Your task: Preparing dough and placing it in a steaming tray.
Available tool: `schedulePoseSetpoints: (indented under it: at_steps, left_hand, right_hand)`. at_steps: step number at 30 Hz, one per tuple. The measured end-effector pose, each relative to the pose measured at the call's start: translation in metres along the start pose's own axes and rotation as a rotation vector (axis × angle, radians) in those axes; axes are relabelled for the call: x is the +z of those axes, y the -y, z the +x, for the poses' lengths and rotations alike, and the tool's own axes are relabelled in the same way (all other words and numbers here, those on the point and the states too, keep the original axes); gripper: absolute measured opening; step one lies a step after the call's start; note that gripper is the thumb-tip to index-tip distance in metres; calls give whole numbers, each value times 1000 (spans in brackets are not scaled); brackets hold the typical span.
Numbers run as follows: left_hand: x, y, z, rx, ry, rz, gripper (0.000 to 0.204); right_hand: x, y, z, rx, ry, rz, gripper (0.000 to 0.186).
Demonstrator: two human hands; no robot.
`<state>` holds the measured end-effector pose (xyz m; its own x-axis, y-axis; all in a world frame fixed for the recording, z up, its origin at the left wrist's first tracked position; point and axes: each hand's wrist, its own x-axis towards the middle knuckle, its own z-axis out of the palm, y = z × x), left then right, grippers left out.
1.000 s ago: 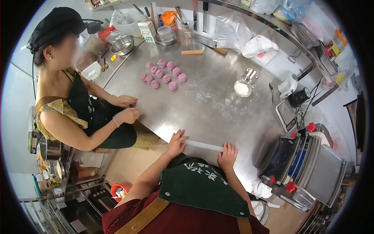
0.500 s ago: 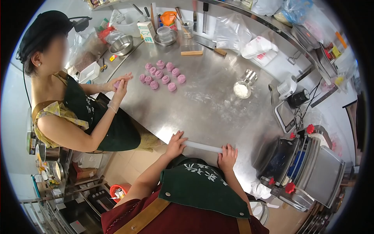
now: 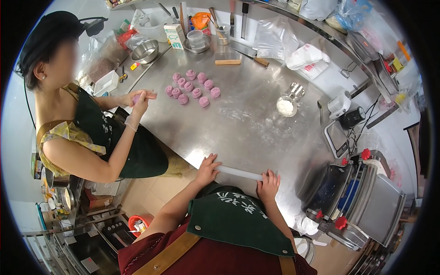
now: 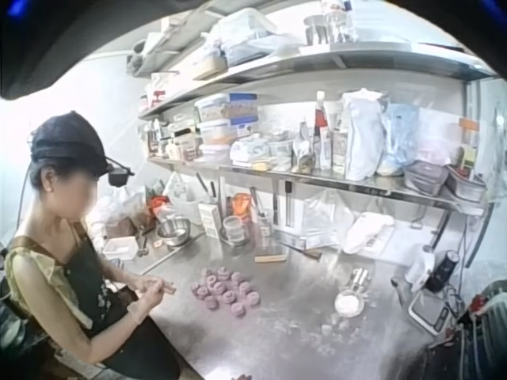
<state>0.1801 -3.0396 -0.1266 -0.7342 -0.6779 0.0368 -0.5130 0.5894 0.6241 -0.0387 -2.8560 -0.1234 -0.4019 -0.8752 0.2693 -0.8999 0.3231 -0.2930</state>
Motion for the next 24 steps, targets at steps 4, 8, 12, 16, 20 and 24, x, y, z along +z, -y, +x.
schedulePoseSetpoints:
  at_steps: [4,8,12,16,20,24]
  left_hand:
    - [1,1,0,-5,0,5,37]
    - [1,0,0,-6,-6,1,37]
    - [1,-1,0,-12,-16,3,37]
    - [1,-1,1,-8,-22,8,37]
    - [1,-2,1,-15,-32,-12,37]
    - [2,-3,-1,-14,-33,11,37]
  right_hand:
    - [-1,0,1,-9,7,10,39]
    - [0,-1,1,-21,-3,21,40]
    - [1,-2,1,-16,4,28,40]
    - [3,-2,1,-6,3,35,36]
    - [2,-2,0,-6,-1,30,36]
    - [1,-1,0,-17,-20,35,36]
